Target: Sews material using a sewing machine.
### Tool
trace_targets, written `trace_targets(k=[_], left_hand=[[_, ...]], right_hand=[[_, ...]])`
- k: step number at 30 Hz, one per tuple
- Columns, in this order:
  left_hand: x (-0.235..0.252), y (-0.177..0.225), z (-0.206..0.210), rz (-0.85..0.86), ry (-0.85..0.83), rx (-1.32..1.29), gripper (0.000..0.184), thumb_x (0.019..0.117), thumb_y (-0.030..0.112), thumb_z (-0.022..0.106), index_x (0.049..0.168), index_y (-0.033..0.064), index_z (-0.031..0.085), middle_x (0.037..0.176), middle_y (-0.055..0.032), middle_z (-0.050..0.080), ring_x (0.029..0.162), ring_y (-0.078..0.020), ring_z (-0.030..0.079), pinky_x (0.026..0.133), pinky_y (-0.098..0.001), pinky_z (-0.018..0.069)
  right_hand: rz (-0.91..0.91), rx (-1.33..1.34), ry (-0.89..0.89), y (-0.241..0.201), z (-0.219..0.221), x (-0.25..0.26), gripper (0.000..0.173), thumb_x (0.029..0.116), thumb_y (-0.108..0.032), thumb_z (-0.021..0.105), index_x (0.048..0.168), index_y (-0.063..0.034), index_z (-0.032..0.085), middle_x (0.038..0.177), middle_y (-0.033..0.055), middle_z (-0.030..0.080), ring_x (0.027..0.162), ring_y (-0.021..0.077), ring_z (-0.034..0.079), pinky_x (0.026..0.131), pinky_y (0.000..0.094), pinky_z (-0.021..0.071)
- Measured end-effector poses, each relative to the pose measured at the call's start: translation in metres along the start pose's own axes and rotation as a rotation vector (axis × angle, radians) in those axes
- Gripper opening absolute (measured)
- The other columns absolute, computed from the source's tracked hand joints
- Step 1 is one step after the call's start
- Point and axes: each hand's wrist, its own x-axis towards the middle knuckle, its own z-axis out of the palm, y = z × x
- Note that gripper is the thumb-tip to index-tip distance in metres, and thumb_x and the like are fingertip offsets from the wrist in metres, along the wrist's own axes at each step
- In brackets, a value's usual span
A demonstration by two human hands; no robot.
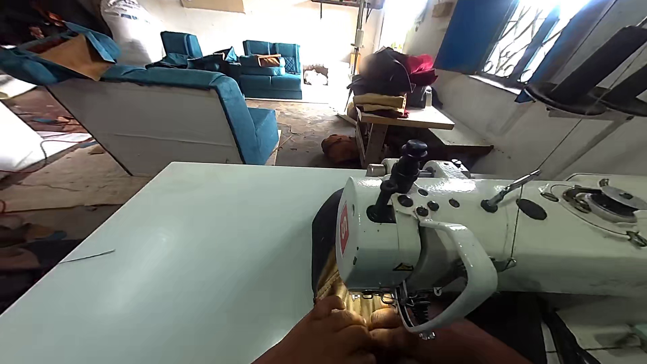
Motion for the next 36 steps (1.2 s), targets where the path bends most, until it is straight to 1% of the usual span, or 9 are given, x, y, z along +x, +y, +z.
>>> trace_targets(k=[3,6,8,12,17,22,25,30,36], left_hand=[[0.002,-0.004,0.007,-0.006,0.091,0.046,0.02,0.1036,0.016,0.05,0.094,0.0216,0.066,0.088,0.0033,0.07,0.091,-0.0141,0.065,0.098,-0.0299,0.0444],[0.008,0.0,0.009,-0.066,0.066,0.038,0.016,0.1017,0.015,0.051,0.091,0.0192,0.063,0.085,0.0007,0.067,0.083,-0.0169,0.063,0.087,-0.0321,0.0482],[0.01,0.002,0.011,-0.096,0.025,0.0,0.015,0.1006,0.016,0.053,0.091,0.018,0.064,0.085,-0.0003,0.068,0.084,-0.0183,0.064,0.087,-0.0359,0.0468],[0.011,0.007,0.012,-0.167,0.013,0.079,0.012,0.1013,0.017,0.05,0.094,0.0189,0.059,0.086,-0.0001,0.065,0.088,-0.0186,0.063,0.091,-0.0362,0.0436],[0.016,0.019,0.02,-0.341,0.113,0.271,0.014,0.099,0.015,0.05,0.089,0.0193,0.059,0.077,-0.0001,0.062,0.079,-0.0194,0.061,0.087,-0.0359,0.0455],[0.014,0.014,0.021,-0.367,0.162,0.302,0.017,0.1016,0.019,0.048,0.096,0.0212,0.065,0.086,-0.0003,0.066,0.083,-0.0192,0.06,0.089,-0.0374,0.0423],[0.014,0.013,0.022,-0.394,0.168,0.337,0.02,0.1003,0.019,0.051,0.097,0.0236,0.07,0.086,-0.0002,0.068,0.082,-0.0188,0.063,0.087,-0.0388,0.0447],[0.017,0.008,0.025,-0.425,0.15,0.397,0.022,0.0921,0.015,0.055,0.089,0.0264,0.073,0.075,0.0015,0.068,0.078,-0.0217,0.064,0.082,-0.042,0.0456],[0.015,0.005,0.026,-0.372,0.137,0.375,0.021,0.0947,0.013,0.054,0.089,0.0244,0.071,0.073,0.0028,0.066,0.079,-0.0187,0.063,0.086,-0.0382,0.0438]], right_hand=[[-0.061,-0.038,0.089,0.0,0.006,0.001,0.018,0.0986,-0.015,0.062,0.109,-0.0171,0.077,0.103,0.0075,0.074,0.096,0.029,0.071,0.08,0.0513,0.0578],[-0.107,-0.048,0.172,0.001,0.007,-0.004,0.017,0.0982,-0.011,0.06,0.104,-0.0116,0.076,0.098,0.0099,0.074,0.096,0.0292,0.071,0.083,0.0477,0.0573],[-0.122,-0.075,0.238,0.0,0.007,-0.005,0.013,0.0971,-0.01,0.061,0.098,-0.01,0.074,0.088,0.0106,0.072,0.086,0.0277,0.071,0.078,0.044,0.0586],[-0.16,-0.262,0.407,-0.001,0.006,-0.005,0.016,0.097,-0.016,0.058,0.09,-0.0151,0.073,0.076,0.0059,0.067,0.071,0.021,0.068,0.065,0.0352,0.0568],[-0.215,-0.284,0.512,0.004,0.012,-0.003,0.019,0.099,-0.012,0.056,0.088,-0.0145,0.07,0.073,0.0047,0.064,0.068,0.0193,0.065,0.064,0.0321,0.0548],[-0.23,-0.316,0.626,-0.001,0.006,-0.001,0.019,0.099,-0.014,0.055,0.085,-0.0153,0.069,0.072,0.0036,0.063,0.067,0.0175,0.063,0.064,0.0298,0.0543],[-0.242,-0.301,0.671,0.001,0.007,-0.002,0.018,0.1002,-0.014,0.055,0.087,-0.0152,0.068,0.076,0.0035,0.064,0.071,0.0164,0.063,0.069,0.0274,0.054],[-0.247,-0.288,0.666,0.002,0.01,0.0,0.018,0.1007,-0.014,0.055,0.089,-0.0152,0.068,0.075,0.0038,0.064,0.071,0.017,0.063,0.068,0.028,0.0537],[-0.226,-0.341,0.615,0.001,0.007,-0.002,0.019,0.1003,-0.016,0.053,0.089,-0.0172,0.068,0.075,0.0026,0.064,0.071,0.0166,0.064,0.067,0.0291,0.0543]])
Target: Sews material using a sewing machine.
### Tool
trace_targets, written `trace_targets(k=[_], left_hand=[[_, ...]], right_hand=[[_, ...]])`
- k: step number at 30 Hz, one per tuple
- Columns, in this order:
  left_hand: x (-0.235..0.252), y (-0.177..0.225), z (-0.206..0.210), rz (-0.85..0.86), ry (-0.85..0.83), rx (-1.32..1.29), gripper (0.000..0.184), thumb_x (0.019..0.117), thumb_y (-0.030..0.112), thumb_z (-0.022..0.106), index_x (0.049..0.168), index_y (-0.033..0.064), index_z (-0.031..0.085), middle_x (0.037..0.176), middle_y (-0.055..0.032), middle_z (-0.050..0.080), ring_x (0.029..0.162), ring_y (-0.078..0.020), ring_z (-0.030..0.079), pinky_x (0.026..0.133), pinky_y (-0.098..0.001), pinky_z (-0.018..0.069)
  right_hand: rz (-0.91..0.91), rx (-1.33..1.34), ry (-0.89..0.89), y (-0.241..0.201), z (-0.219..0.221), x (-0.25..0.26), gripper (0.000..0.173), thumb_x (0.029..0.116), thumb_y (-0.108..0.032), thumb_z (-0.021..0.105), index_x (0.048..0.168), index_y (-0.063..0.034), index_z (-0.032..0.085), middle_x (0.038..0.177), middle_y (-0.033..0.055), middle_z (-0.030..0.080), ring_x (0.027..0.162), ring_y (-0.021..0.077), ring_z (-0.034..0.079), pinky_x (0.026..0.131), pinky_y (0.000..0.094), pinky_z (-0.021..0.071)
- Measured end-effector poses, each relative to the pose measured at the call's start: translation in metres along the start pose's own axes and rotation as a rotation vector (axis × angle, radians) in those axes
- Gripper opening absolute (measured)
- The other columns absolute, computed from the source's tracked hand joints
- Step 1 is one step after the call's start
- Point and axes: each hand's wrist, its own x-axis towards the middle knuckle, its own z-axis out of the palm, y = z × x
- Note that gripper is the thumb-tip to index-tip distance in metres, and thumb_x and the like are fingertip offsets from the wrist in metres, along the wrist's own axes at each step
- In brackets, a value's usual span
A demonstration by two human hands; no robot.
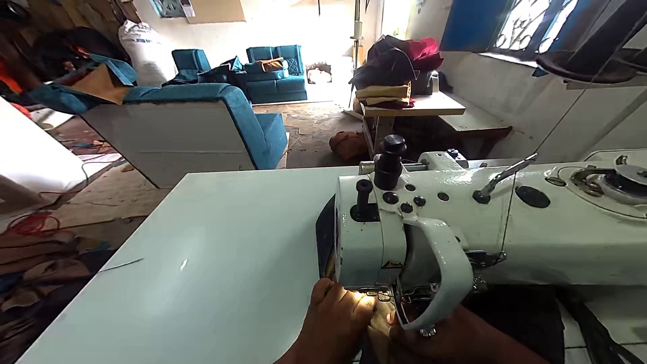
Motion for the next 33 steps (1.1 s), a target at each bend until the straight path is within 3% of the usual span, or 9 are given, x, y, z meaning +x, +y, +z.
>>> trace_targets(k=[3,7,10,15,17,19,21,27,33], left_hand=[[-0.001,-0.008,0.0,0.083,-0.042,-0.115,0.019,0.0968,0.018,0.052,0.087,0.0252,0.067,0.074,0.0042,0.065,0.08,-0.0167,0.063,0.089,-0.0379,0.0436],[0.001,-0.011,-0.009,0.199,-0.183,-0.25,0.017,0.0929,0.021,0.058,0.089,0.0217,0.074,0.082,0.0027,0.073,0.088,-0.0189,0.07,0.095,-0.0435,0.049],[0.001,-0.014,-0.013,0.291,-0.195,-0.287,0.018,0.0952,0.014,0.057,0.088,0.0165,0.073,0.081,0.0009,0.072,0.081,-0.0179,0.068,0.087,-0.0359,0.0521],[0.003,-0.023,-0.027,0.297,-0.373,-0.391,0.017,0.0962,0.006,0.058,0.089,0.0113,0.072,0.085,-0.0045,0.073,0.081,-0.0217,0.071,0.078,-0.0377,0.0566],[0.004,-0.025,-0.03,0.293,-0.406,-0.436,0.016,0.094,0.004,0.06,0.088,0.0104,0.074,0.092,-0.0053,0.074,0.086,-0.0232,0.072,0.078,-0.0397,0.0581],[0.003,-0.027,-0.027,0.317,-0.384,-0.46,0.017,0.0929,0.004,0.06,0.087,0.0115,0.073,0.105,-0.004,0.076,0.099,-0.021,0.071,0.088,-0.0364,0.0564],[0.004,-0.028,-0.025,0.345,-0.383,-0.507,0.016,0.0932,0.002,0.059,0.086,0.01,0.071,0.106,-0.0053,0.076,0.105,-0.0209,0.071,0.094,-0.0354,0.055],[0.011,-0.03,-0.032,0.327,-0.435,-0.503,0.005,0.0844,0.006,0.067,0.082,0.0089,0.07,0.083,-0.0067,0.073,0.076,-0.0235,0.072,0.064,-0.0417,0.058],[0.007,-0.026,-0.031,0.29,-0.409,-0.452,0.009,0.0857,0.009,0.066,0.077,0.009,0.067,0.075,-0.0066,0.071,0.07,-0.023,0.071,0.061,-0.0403,0.0568]], right_hand=[[-0.001,0.008,-0.051,0.002,-0.002,-0.001,0.017,0.1002,-0.016,0.054,0.091,-0.0177,0.068,0.077,0.0022,0.065,0.073,0.0168,0.065,0.068,0.0293,0.055],[0.118,0.176,-0.268,0.002,-0.008,-0.003,0.012,0.0961,-0.015,0.061,0.097,-0.016,0.073,0.088,0.0067,0.07,0.081,0.0234,0.07,0.07,0.0381,0.0587],[0.297,0.342,-0.468,-0.002,-0.014,0.002,0.018,0.099,-0.01,0.06,0.111,-0.0088,0.074,0.105,0.0137,0.073,0.103,0.0311,0.07,0.094,0.048,0.0549],[0.248,0.324,-0.534,0.0,0.009,-0.01,0.026,0.1021,-0.011,0.054,0.117,-0.0182,0.074,0.122,0.003,0.073,0.117,0.0263,0.066,0.101,0.0487,0.0496],[0.206,0.338,-0.505,0.001,0.01,-0.009,0.023,0.1002,-0.009,0.056,0.11,-0.0159,0.076,0.115,0.0034,0.075,0.112,0.0261,0.068,0.096,0.049,0.052],[0.165,0.35,-0.495,0.004,0.01,-0.007,0.019,0.1005,-0.01,0.056,0.106,-0.0133,0.074,0.107,0.0057,0.075,0.109,0.0266,0.07,0.093,0.0479,0.0541],[0.151,0.369,-0.481,0.004,0.006,-0.004,0.018,0.0997,-0.009,0.057,0.103,-0.0115,0.074,0.1,0.008,0.075,0.103,0.027,0.071,0.09,0.0468,0.0557],[0.046,0.338,-0.382,0.004,0.013,-0.009,0.02,0.0996,-0.007,0.056,0.103,-0.0117,0.075,0.099,0.0077,0.076,0.098,0.0249,0.072,0.088,0.0422,0.0566],[0.05,0.347,-0.409,0.005,0.01,-0.007,0.017,0.097,-0.006,0.058,0.101,-0.0115,0.074,0.095,0.0074,0.075,0.096,0.0254,0.072,0.085,0.0431,0.0561]])
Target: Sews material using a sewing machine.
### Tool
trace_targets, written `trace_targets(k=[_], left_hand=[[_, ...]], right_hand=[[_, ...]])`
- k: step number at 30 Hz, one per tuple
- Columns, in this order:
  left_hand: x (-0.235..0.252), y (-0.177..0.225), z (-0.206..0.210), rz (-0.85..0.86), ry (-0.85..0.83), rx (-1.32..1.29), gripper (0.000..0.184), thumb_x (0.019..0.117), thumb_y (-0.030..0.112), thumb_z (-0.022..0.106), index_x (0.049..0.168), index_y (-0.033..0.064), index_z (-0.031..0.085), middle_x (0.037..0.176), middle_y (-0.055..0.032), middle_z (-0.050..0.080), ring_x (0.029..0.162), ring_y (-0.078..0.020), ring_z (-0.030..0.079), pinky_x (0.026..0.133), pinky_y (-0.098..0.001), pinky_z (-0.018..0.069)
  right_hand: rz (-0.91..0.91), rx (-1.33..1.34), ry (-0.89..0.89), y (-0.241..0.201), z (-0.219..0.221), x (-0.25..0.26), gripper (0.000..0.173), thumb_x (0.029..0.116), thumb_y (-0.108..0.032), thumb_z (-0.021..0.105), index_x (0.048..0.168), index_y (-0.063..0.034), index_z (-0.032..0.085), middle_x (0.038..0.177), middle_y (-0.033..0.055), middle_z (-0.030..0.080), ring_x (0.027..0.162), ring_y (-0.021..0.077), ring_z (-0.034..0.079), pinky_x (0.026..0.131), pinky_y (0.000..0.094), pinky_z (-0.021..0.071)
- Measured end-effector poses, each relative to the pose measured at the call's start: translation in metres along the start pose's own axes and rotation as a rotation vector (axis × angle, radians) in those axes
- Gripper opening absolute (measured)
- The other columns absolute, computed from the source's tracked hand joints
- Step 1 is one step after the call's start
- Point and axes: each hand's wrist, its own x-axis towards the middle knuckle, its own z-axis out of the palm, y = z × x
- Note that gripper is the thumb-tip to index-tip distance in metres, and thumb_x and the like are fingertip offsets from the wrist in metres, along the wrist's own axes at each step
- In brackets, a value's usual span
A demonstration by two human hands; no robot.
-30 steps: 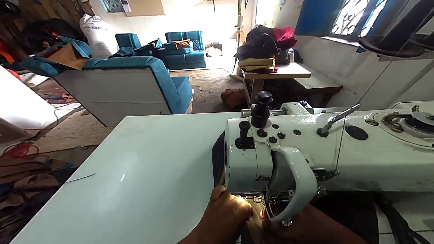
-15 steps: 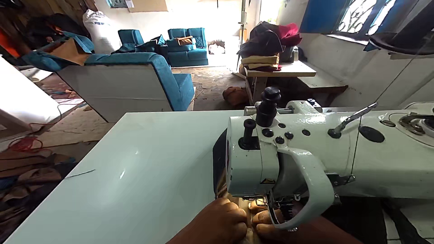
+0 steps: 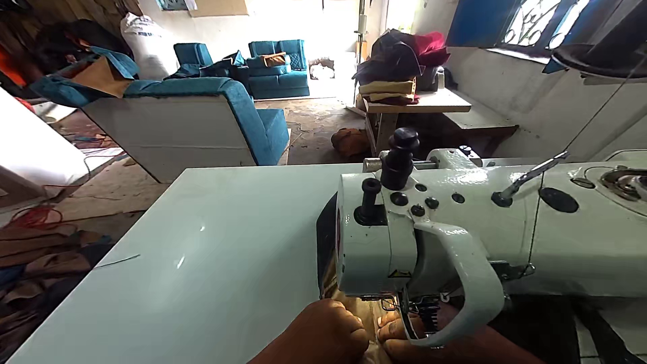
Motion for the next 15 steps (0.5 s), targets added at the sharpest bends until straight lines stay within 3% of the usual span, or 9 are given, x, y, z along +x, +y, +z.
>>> trace_targets(k=[2,7,11,15], left_hand=[[0.0,0.002,0.002,-0.018,0.029,0.046,0.012,0.0872,0.008,0.064,0.076,0.0097,0.067,0.073,-0.0057,0.07,0.069,-0.0219,0.07,0.061,-0.0386,0.0565],[0.003,-0.001,0.006,-0.061,0.137,0.194,0.012,0.0823,0.006,0.066,0.072,0.0108,0.066,0.07,-0.0046,0.067,0.071,-0.0216,0.07,0.064,-0.0367,0.0579],[0.006,-0.004,0.01,-0.087,0.211,0.292,0.016,0.0857,0.005,0.061,0.071,0.0106,0.066,0.068,-0.0038,0.066,0.068,-0.0199,0.069,0.065,-0.034,0.0572],[0.006,-0.006,0.011,-0.084,0.198,0.361,0.015,0.0839,0.007,0.062,0.072,0.014,0.067,0.07,-0.0008,0.068,0.07,-0.0173,0.069,0.07,-0.0327,0.0567]], right_hand=[[0.046,0.026,-0.021,-0.002,-0.001,0.0,0.018,0.0978,-0.006,0.057,0.101,-0.0111,0.075,0.098,0.008,0.075,0.097,0.0263,0.072,0.086,0.0442,0.0561],[0.372,0.172,-0.089,-0.011,-0.012,0.002,0.021,0.0995,-0.015,0.059,0.101,-0.0025,0.076,0.099,0.0157,0.074,0.101,0.0327,0.071,0.091,0.0523,0.0533],[0.56,0.214,-0.179,-0.018,-0.03,0.016,0.022,0.0988,-0.009,0.056,0.103,0.0035,0.074,0.105,0.0238,0.073,0.105,0.0423,0.069,0.092,0.06,0.0514],[0.545,0.162,-0.112,-0.02,-0.03,0.014,0.023,0.1,-0.008,0.054,0.101,0.0046,0.073,0.1,0.0232,0.073,0.098,0.0411,0.071,0.087,0.0576,0.0541]])
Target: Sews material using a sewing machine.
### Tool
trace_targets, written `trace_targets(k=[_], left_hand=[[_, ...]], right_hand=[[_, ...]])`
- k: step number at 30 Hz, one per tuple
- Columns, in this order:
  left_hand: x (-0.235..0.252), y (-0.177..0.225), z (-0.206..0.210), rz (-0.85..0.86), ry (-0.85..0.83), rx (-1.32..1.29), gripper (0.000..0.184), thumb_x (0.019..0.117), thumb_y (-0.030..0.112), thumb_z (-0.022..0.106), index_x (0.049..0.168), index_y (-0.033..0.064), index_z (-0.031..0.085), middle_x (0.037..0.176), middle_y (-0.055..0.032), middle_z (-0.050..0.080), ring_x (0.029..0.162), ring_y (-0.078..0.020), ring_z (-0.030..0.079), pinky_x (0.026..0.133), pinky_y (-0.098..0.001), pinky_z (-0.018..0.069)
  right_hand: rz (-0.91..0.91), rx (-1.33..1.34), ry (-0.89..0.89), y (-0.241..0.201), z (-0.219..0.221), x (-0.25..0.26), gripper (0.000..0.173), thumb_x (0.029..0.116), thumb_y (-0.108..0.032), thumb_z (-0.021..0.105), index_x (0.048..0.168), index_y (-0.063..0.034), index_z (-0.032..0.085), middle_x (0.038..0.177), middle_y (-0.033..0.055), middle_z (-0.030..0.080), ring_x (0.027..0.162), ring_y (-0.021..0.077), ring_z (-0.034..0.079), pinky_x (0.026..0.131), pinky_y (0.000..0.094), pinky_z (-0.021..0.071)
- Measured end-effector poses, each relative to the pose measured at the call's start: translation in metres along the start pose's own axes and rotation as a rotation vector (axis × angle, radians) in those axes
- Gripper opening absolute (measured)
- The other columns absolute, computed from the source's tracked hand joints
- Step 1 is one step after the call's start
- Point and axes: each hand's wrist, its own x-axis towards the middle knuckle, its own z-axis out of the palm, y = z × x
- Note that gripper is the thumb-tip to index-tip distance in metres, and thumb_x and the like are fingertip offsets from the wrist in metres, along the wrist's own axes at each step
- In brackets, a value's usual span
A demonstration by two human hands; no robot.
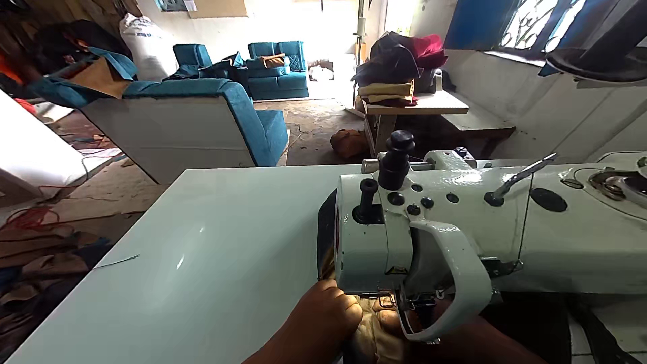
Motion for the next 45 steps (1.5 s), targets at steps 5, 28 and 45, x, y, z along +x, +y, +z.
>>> trace_targets(k=[5,28,45], left_hand=[[-0.006,0.005,0.007,-0.061,-0.037,-0.077,0.011,0.0884,0.015,0.062,0.093,0.0174,0.072,0.084,-0.0005,0.072,0.085,-0.0221,0.071,0.081,-0.0422,0.0568],[-0.006,0.009,0.015,0.069,0.121,-0.092,0.021,0.1004,0.017,0.051,0.089,0.0201,0.069,0.076,0.0026,0.069,0.08,-0.0161,0.067,0.089,-0.035,0.0506],[-0.004,0.008,-0.022,0.168,-0.261,-0.292,0.023,0.0989,0.008,0.054,0.081,0.0075,0.069,0.073,-0.0067,0.068,0.069,-0.0231,0.067,0.065,-0.0381,0.0519]], right_hand=[[-0.052,0.002,0.094,-0.001,0.003,-0.007,0.018,0.0965,-0.012,0.063,0.093,0.003,0.073,0.089,0.0215,0.072,0.089,0.0386,0.072,0.081,0.0557,0.0555],[-0.49,-0.281,0.43,0.021,0.024,-0.003,0.025,0.1013,-0.027,0.052,0.098,-0.0184,0.076,0.081,0.0046,0.071,0.078,0.021,0.07,0.069,0.0369,0.0565],[-0.42,-0.081,0.013,0.02,0.021,-0.001,0.021,0.1011,-0.012,0.055,0.104,-0.0137,0.076,0.095,0.0098,0.074,0.091,0.0287,0.072,0.078,0.0488,0.0586]])
